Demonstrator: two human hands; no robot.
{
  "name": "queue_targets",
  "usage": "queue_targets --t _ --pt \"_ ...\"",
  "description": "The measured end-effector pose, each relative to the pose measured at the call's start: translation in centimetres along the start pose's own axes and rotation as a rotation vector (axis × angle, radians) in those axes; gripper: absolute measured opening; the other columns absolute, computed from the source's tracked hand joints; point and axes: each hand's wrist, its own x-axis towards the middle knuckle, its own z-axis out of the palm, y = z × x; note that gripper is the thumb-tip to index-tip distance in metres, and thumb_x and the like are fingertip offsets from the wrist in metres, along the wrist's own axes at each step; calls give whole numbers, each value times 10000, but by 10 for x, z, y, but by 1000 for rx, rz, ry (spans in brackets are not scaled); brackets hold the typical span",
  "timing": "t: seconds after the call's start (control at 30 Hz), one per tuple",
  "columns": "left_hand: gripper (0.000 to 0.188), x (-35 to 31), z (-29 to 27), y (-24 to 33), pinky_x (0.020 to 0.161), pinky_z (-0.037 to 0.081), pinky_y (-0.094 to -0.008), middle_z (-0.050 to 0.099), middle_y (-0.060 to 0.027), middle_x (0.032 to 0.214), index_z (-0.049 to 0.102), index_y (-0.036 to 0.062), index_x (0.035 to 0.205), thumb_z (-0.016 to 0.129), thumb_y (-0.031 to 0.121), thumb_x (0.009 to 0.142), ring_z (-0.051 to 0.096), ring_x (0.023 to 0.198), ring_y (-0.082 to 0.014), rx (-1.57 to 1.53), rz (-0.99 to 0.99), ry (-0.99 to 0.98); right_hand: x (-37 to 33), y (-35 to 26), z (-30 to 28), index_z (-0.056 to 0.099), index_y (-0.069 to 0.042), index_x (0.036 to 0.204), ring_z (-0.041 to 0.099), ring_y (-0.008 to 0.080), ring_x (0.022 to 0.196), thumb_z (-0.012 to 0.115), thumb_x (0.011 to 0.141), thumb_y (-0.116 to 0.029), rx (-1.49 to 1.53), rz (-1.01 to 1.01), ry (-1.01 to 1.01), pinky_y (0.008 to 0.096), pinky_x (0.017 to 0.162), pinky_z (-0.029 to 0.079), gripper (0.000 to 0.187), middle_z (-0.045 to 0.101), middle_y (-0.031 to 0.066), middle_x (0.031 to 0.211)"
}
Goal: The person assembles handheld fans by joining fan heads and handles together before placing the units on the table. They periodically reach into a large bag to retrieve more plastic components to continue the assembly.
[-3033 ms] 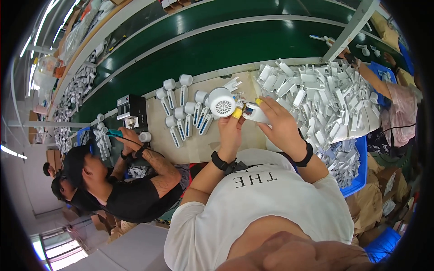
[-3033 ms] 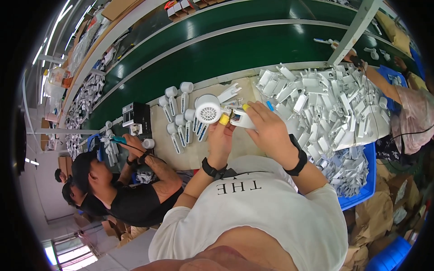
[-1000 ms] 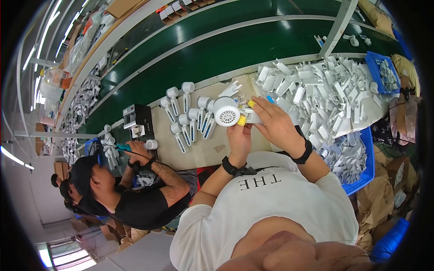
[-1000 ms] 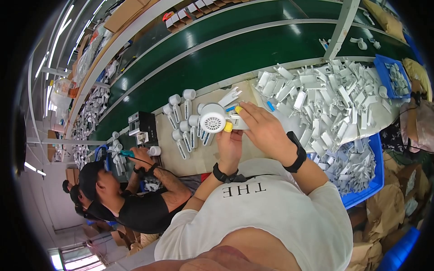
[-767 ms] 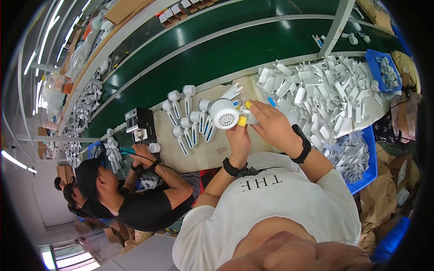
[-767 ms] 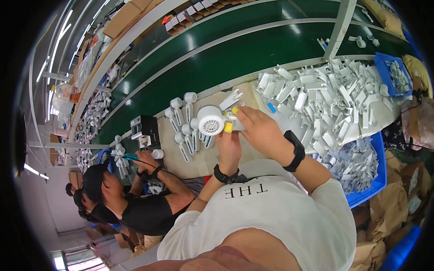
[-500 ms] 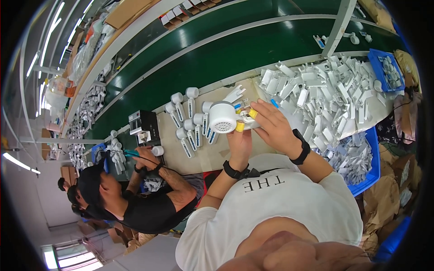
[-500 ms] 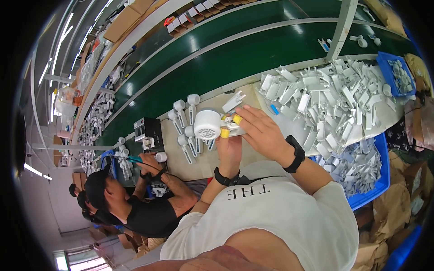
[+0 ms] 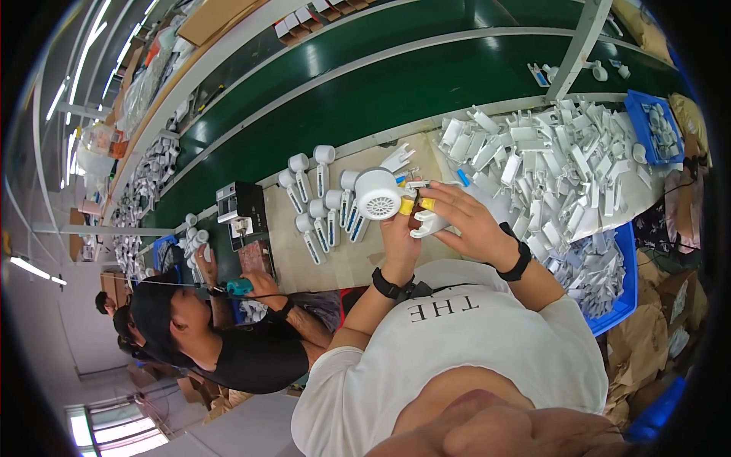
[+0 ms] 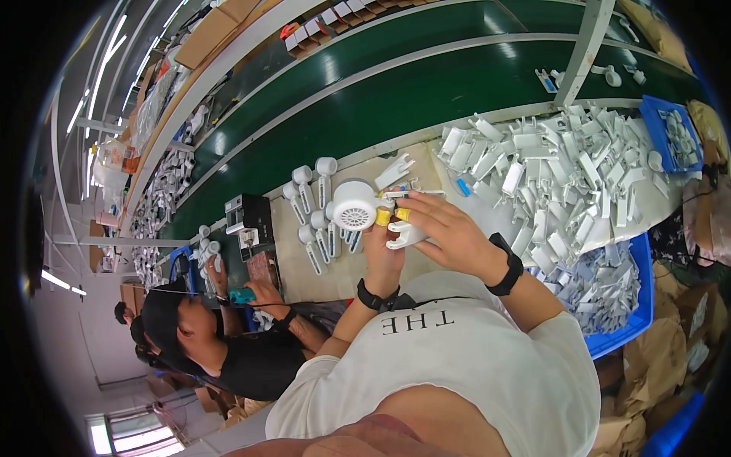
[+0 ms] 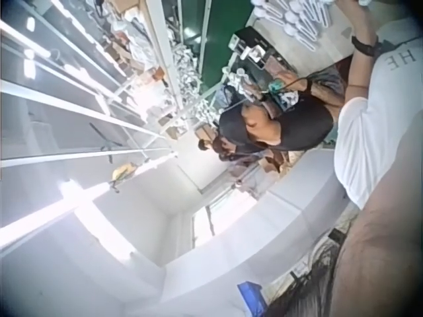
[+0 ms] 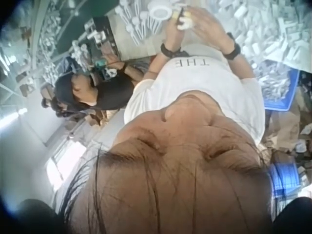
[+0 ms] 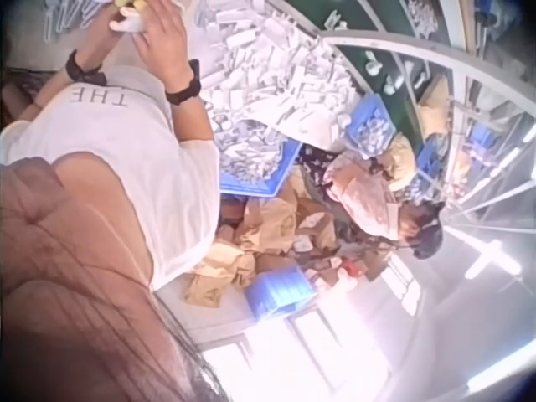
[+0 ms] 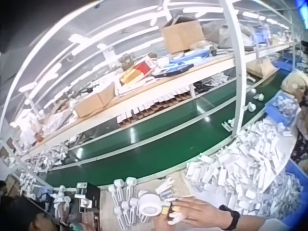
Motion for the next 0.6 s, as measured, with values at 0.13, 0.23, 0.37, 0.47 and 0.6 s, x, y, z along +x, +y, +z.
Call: queue_targets --t 0.13,0.23,0.37,0.47,0.6 --pt "342 -1 0 -2 838 445 -271 523 -113 1165 458 -6 1186 507 58 854 539 1011 -171 46 0 -12 -2 2 -1 437 -57 1130 422 332 1175 670 631 -14 31 25 -12 409 937 383 552 463 143 1243" --pt "320 -2 1 -3 857 431 -283 537 -93 1133 469 -12 1160 499 58 850 537 991 -173 90 38 7 -3 1 -1 441 -56 1126 428 338 1165 667 633 -17 77 43 -8 403 933 388 544 463 150 1240" --pt "323 -6 2 3 850 423 -289 547 -91 1084 491 -11 1116 498 5 793 540 976 -188 539 232 -52 -4 -2 -6 449 -49 1113 459 342 1124 668 633 -18 133 109 -40 399 917 402 529 482 150 1208" --pt "328 -7 3 11 836 425 -285 544 -89 1070 496 -8 1102 494 -10 774 541 966 -185 779 275 -96 -1 -2 -11 461 -43 1100 487 335 1075 669 630 -17 74 84 -34 395 901 411 514 493 150 1174" --pt "336 -3 -17 -5 851 413 -268 552 -119 1119 501 -29 1096 504 -42 760 528 1001 -173 122 -33 -31 2 -6 -3 463 -38 1107 486 327 1070 658 638 -17 -35 64 -27 390 893 412 508 488 156 1165"
